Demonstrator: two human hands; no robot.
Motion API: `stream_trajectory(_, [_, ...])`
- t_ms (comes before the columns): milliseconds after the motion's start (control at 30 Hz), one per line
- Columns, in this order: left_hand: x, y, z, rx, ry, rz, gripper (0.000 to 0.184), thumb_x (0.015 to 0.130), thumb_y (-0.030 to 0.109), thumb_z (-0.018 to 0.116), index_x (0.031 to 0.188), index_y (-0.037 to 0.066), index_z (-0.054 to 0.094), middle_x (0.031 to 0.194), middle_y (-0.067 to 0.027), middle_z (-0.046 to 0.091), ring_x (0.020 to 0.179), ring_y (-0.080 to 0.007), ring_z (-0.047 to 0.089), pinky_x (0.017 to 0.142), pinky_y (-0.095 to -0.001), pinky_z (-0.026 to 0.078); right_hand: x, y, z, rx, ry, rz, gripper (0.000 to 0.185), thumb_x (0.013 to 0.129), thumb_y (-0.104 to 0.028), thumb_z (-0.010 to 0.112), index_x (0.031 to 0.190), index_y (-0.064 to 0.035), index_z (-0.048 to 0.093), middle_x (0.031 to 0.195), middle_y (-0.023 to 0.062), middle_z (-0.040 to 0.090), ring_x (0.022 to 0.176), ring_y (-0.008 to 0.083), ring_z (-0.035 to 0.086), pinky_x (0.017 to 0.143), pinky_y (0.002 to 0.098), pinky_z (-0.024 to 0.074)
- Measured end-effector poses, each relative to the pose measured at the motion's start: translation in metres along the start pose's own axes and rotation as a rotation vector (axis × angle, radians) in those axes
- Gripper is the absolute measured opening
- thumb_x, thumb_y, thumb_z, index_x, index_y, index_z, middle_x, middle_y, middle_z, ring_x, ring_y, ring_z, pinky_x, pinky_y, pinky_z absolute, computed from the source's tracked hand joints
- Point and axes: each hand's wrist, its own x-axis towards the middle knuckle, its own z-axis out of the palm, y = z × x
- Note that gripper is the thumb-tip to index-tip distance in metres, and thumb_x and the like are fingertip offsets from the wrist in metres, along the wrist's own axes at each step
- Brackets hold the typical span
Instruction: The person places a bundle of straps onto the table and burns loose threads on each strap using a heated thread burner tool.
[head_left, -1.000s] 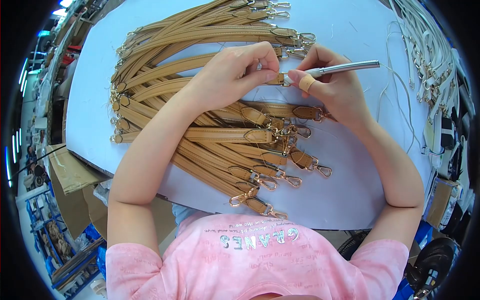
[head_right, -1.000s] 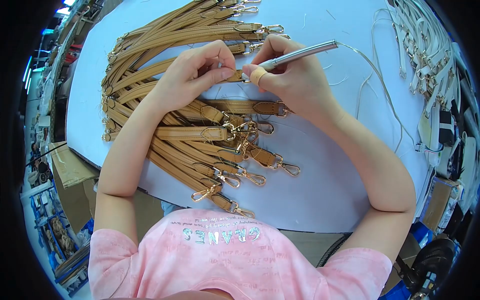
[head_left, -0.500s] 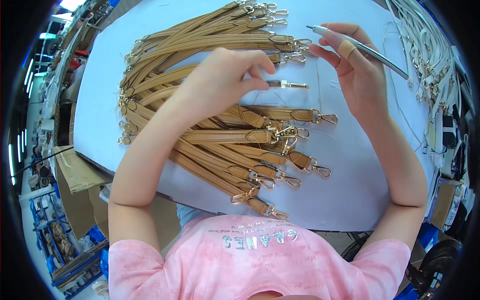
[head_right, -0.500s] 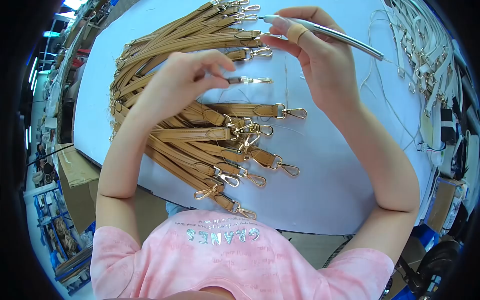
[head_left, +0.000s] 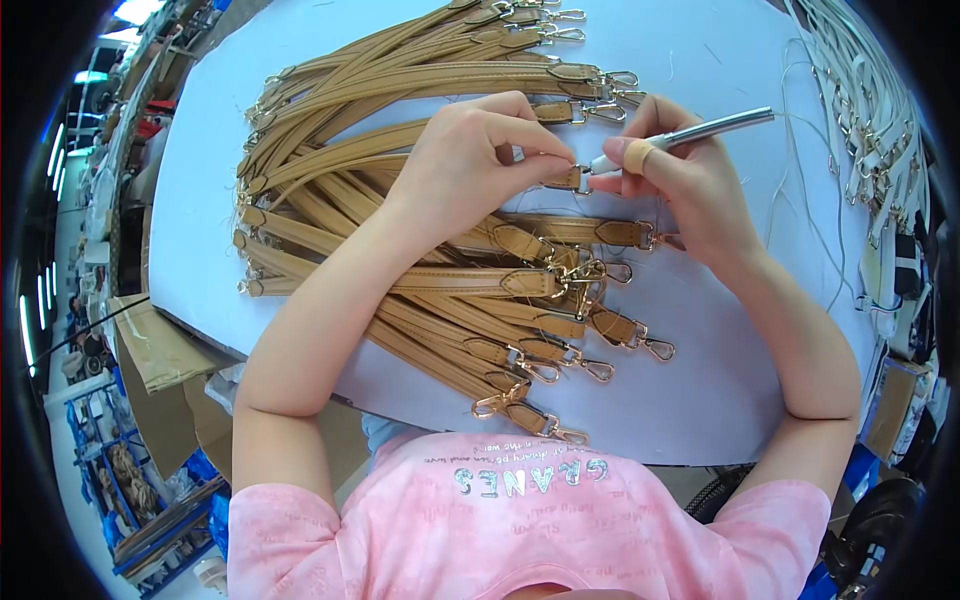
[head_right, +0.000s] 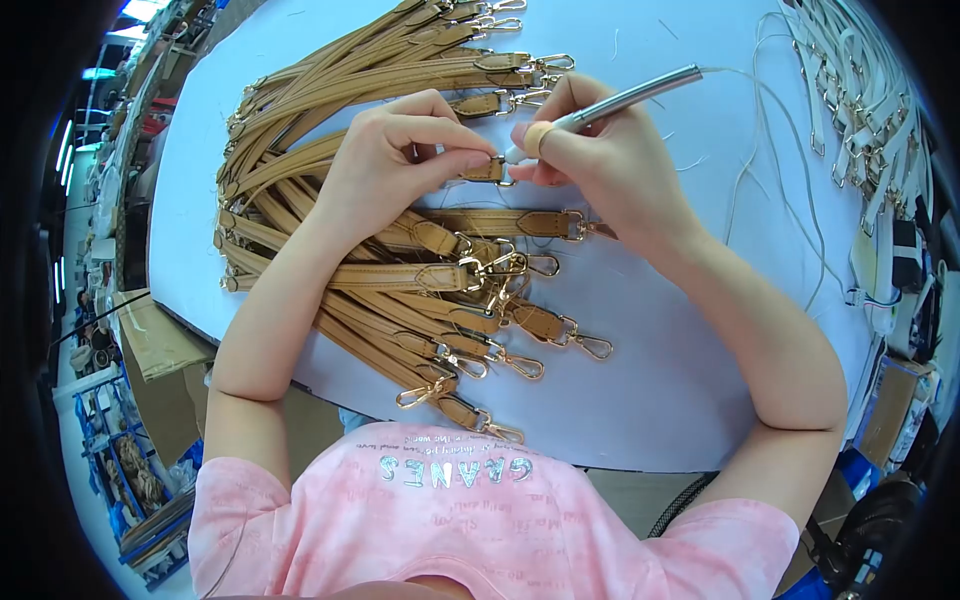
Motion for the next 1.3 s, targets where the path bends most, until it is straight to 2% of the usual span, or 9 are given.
stream_trajectory(33, [0.000, -0.001, 0.000, -0.001, 0.001, 0.001, 0.013, 0.084, 0.010, 0.073, 0.096, 0.006, 0.075, 0.079, -0.0021, 0.060, 0.064, -0.0091, 0.058, 0.057, -0.0229, 0.044, 0.000, 0.001, 0.001, -0.033, 0.002, -0.020, 0.017, 0.091, -0.013, 0.064, 0.083, -0.0036, 0.052, 0.074, 0.0011, 0.054, 0.067, 0.0063, 0.055, 0.079, 0.0315, 0.0590])
stream_trajectory(133, [-0.003, -0.004, -0.004, -0.295, -0.056, -0.174, 0.011, 0.083, 0.013, 0.073, 0.093, 0.006, 0.075, 0.077, -0.0027, 0.062, 0.065, -0.0110, 0.061, 0.057, -0.0249, 0.044, 0.001, 0.003, 0.003, -0.076, 0.005, -0.057, 0.017, 0.091, -0.013, 0.064, 0.083, -0.0037, 0.051, 0.074, 0.0007, 0.054, 0.067, 0.0062, 0.055, 0.078, 0.0305, 0.0585])
stream_trajectory(267, [-0.002, -0.010, -0.010, -0.369, -0.129, -0.122, 0.011, 0.084, 0.011, 0.072, 0.092, 0.004, 0.075, 0.076, -0.0022, 0.062, 0.066, -0.0088, 0.061, 0.056, -0.0227, 0.043, 0.001, 0.007, 0.003, -0.104, 0.006, -0.083, 0.017, 0.092, -0.012, 0.065, 0.084, -0.0034, 0.052, 0.073, 0.0008, 0.055, 0.066, 0.0062, 0.056, 0.077, 0.0292, 0.0580])
stream_trajectory(733, [-0.002, -0.009, -0.010, -0.390, -0.119, -0.152, 0.011, 0.084, 0.010, 0.071, 0.091, 0.003, 0.075, 0.074, -0.0018, 0.061, 0.066, -0.0092, 0.062, 0.056, -0.0222, 0.042, 0.002, 0.009, 0.002, -0.134, -0.004, -0.094, 0.017, 0.091, -0.010, 0.067, 0.086, -0.0029, 0.053, 0.072, 0.0022, 0.060, 0.069, 0.0071, 0.061, 0.071, 0.0249, 0.0560])
stream_trajectory(900, [-0.003, -0.010, -0.010, -0.404, -0.122, -0.137, 0.010, 0.084, 0.010, 0.071, 0.090, 0.003, 0.074, 0.075, -0.0019, 0.061, 0.067, -0.0091, 0.062, 0.056, -0.0225, 0.042, 0.002, 0.007, 0.003, -0.147, 0.000, -0.085, 0.016, 0.091, -0.009, 0.067, 0.086, -0.0029, 0.053, 0.072, 0.0021, 0.060, 0.069, 0.0069, 0.061, 0.073, 0.0256, 0.0567])
stream_trajectory(1067, [-0.003, -0.008, -0.011, -0.494, -0.096, -0.172, 0.008, 0.084, 0.010, 0.072, 0.087, 0.002, 0.074, 0.075, -0.0023, 0.062, 0.066, -0.0100, 0.061, 0.057, -0.0232, 0.043, 0.001, 0.006, 0.003, -0.141, 0.009, -0.083, 0.018, 0.089, -0.010, 0.069, 0.085, -0.0038, 0.053, 0.073, 0.0021, 0.060, 0.065, 0.0059, 0.057, 0.065, 0.0227, 0.0520])
stream_trajectory(1100, [-0.003, -0.005, -0.011, -0.494, -0.096, -0.172, 0.008, 0.084, 0.010, 0.072, 0.087, 0.002, 0.074, 0.075, -0.0023, 0.062, 0.066, -0.0100, 0.061, 0.057, -0.0232, 0.043, 0.000, 0.004, 0.002, -0.141, 0.002, -0.077, 0.018, 0.088, -0.011, 0.069, 0.084, -0.0041, 0.053, 0.073, 0.0019, 0.060, 0.064, 0.0057, 0.056, 0.062, 0.0219, 0.0499])
stream_trajectory(1200, [-0.003, 0.007, -0.011, -0.171, -0.106, -0.016, 0.006, 0.083, 0.005, 0.073, 0.088, 0.002, 0.074, 0.081, -0.0006, 0.062, 0.068, -0.0062, 0.057, 0.060, -0.0199, 0.044, 0.000, 0.005, 0.000, -0.155, -0.008, -0.072, 0.019, 0.087, -0.012, 0.070, 0.083, -0.0045, 0.053, 0.073, 0.0015, 0.059, 0.063, 0.0053, 0.055, 0.058, 0.0204, 0.0459])
stream_trajectory(1300, [-0.002, -0.001, -0.012, -0.150, -0.098, 0.019, 0.008, 0.082, 0.009, 0.074, 0.087, 0.004, 0.074, 0.077, -0.0013, 0.062, 0.065, -0.0098, 0.055, 0.057, -0.0236, 0.042, 0.001, 0.006, 0.000, -0.196, -0.027, -0.066, 0.019, 0.086, -0.012, 0.071, 0.082, -0.0048, 0.053, 0.072, 0.0009, 0.059, 0.062, 0.0049, 0.054, 0.055, 0.0192, 0.0418])
